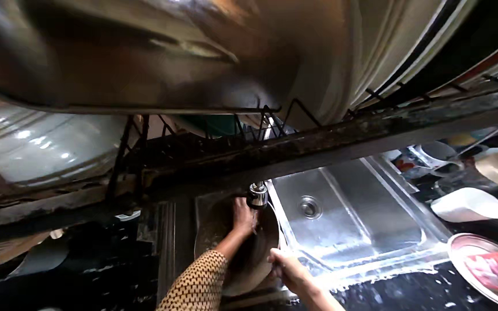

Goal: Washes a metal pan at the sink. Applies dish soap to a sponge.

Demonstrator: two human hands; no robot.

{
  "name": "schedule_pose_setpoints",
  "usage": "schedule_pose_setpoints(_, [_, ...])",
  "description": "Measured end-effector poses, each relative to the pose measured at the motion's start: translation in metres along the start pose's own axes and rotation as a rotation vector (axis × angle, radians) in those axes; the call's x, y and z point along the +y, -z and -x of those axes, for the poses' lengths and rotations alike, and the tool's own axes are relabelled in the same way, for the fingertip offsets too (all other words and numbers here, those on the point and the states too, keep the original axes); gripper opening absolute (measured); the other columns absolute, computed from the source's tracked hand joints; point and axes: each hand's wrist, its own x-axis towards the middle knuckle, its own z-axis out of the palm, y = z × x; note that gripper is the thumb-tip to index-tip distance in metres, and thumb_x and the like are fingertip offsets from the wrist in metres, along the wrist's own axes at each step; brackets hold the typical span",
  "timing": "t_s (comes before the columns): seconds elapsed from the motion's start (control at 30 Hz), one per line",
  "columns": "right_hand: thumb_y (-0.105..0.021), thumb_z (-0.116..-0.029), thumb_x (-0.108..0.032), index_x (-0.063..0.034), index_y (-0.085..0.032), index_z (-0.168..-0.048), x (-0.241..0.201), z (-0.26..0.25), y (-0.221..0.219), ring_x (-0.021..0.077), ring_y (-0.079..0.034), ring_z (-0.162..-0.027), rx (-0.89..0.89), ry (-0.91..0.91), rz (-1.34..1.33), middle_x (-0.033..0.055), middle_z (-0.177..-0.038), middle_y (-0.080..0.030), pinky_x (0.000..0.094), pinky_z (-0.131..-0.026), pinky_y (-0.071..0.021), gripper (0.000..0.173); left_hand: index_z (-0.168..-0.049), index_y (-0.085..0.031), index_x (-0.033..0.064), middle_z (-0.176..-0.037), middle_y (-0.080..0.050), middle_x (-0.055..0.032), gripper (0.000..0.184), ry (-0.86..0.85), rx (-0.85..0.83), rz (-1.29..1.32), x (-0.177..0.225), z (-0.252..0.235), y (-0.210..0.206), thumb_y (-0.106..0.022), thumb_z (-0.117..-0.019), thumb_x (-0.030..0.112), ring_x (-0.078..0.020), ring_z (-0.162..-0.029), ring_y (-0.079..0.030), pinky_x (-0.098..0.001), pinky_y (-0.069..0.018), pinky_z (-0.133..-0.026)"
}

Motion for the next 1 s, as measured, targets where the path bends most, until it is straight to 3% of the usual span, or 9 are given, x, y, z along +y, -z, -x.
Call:
schedule_pose_setpoints(0.1, [-0.058,-0.0751,-0.003,-0.0151,0.004,-0.163,0.004,-0.014,0.01,0.0172,-0.067,-0.079,-0.013,0.037,0.001,0.0181,-0.127,-0.055,0.0344,-0.054,-0.0556,0.108,-0.131,-0.053,-0.0127,-0.13,-0.059,-0.029,0.04,-0.135,-0.104,0.425,0.033,0.033,-0.017,-0.052,-0.1023,0.014,-0.032,-0.125,-0.057,-0.0402,-0.0448,-0.11])
schedule_pose_setpoints(0.17, [-0.06,-0.0724,-0.003,-0.0106,-0.021,-0.155,0.006,-0.023,0.016,0.0181,-0.067,-0.078,0.047,0.068,-0.018,0.014,-0.107,-0.063,0.036,-0.058,-0.056,0.092,-0.124,-0.055,-0.0067,-0.113,-0.061,-0.0157,0.03,-0.043,-0.289,0.658,0.042,0.048,-0.008,-0.052,-0.1041,0.015,-0.0162,-0.102,-0.061,-0.0319,-0.0518,-0.092])
schedule_pose_setpoints(0.27, [-0.06,-0.0752,-0.001,-0.0206,0.008,-0.164,0.003,-0.025,0.02,0.0285,-0.068,-0.095,0.0,0.025,0.068,0.0227,-0.14,-0.048,0.0456,-0.061,-0.059,0.114,-0.123,-0.056,-0.0031,-0.099,-0.062,-0.0075,0.028,0.266,-0.389,0.94,0.039,0.048,0.012,-0.041,-0.1089,0.016,-0.0128,-0.086,-0.061,-0.034,-0.0542,-0.08])
schedule_pose_setpoints(0.4, [-0.06,-0.0773,-0.001,-0.0219,0.006,-0.164,0.011,-0.033,0.017,0.0283,-0.068,-0.085,-0.002,-0.016,0.1,0.0238,-0.138,-0.049,0.0432,-0.053,-0.0561,0.111,-0.103,-0.059,0.0104,-0.09,-0.07,-0.0097,0.038,0.629,-0.297,1.511,0.03,0.031,0.032,-0.031,-0.104,0.036,-0.0244,-0.082,-0.07,-0.0432,-0.059,-0.071])
schedule_pose_setpoints(0.47, [-0.059,-0.0788,0.001,-0.0236,-0.001,-0.163,0.017,-0.038,0.02,0.0275,-0.068,-0.079,-0.005,-0.032,0.053,0.0209,-0.127,-0.055,0.0413,-0.048,-0.0547,0.105,-0.12,-0.058,0.0108,-0.105,-0.07,-0.0173,0.042,0.583,-0.418,1.589,0.018,0.028,0.035,-0.03,-0.1044,0.038,-0.0322,-0.089,-0.071,-0.0448,-0.0601,-0.068])
schedule_pose_setpoints(0.53, [-0.057,-0.0796,0.002,-0.0275,0.0,-0.163,0.019,-0.04,0.02,0.032,-0.068,-0.085,0.002,-0.062,-0.01,0.0227,-0.129,-0.055,0.0456,-0.051,-0.0556,0.106,-0.145,-0.045,0.0172,-0.115,-0.069,-0.0156,0.042,0.446,-0.514,1.443,0.012,0.025,0.035,-0.028,-0.1092,0.03,-0.0212,-0.078,-0.069,-0.0299,-0.0564,-0.058])
schedule_pose_setpoints(0.63, [-0.056,-0.0814,0.004,-0.0325,0.002,-0.163,0.017,-0.043,0.014,0.0343,-0.066,-0.094,0.015,-0.085,-0.052,0.0227,-0.14,-0.048,0.0483,-0.055,-0.056,0.107,-0.14,-0.047,0.009,-0.085,-0.064,-0.0027,0.033,0.28,-0.403,1.154,0.023,0.023,0.026,-0.042,-0.1091,0.019,-0.004,-0.052,-0.05,-0.0181,-0.0417,-0.045])
schedule_pose_setpoints(0.8, [-0.056,-0.087,0.002,-0.0336,0.01,-0.163,0.015,-0.059,0.006,0.0412,-0.065,-0.1,0.011,-0.067,-0.002,0.0253,-0.149,-0.04,0.0566,-0.059,-0.0574,0.106,-0.096,-0.06,0.0029,-0.069,-0.049,0.0039,0.028,0.167,-0.178,0.814,0.046,0.021,0.012,-0.046,-0.1096,0.023,-0.0038,-0.057,-0.046,-0.0219,-0.0428,-0.055])
schedule_pose_setpoints(1.0, [-0.069,-0.0897,-0.006,-0.0276,0.014,-0.163,0.015,-0.066,-0.01,0.0511,-0.059,-0.114,0.114,0.01,0.254,0.035,-0.154,-0.029,0.0639,-0.07,-0.057,0.113,-0.126,-0.062,-0.0055,-0.115,-0.068,-0.0233,0.052,0.157,-0.141,0.29,0.044,0.016,0.021,-0.054,-0.105,0.041,-0.0306,-0.111,-0.066,-0.0499,-0.0486,-0.102])
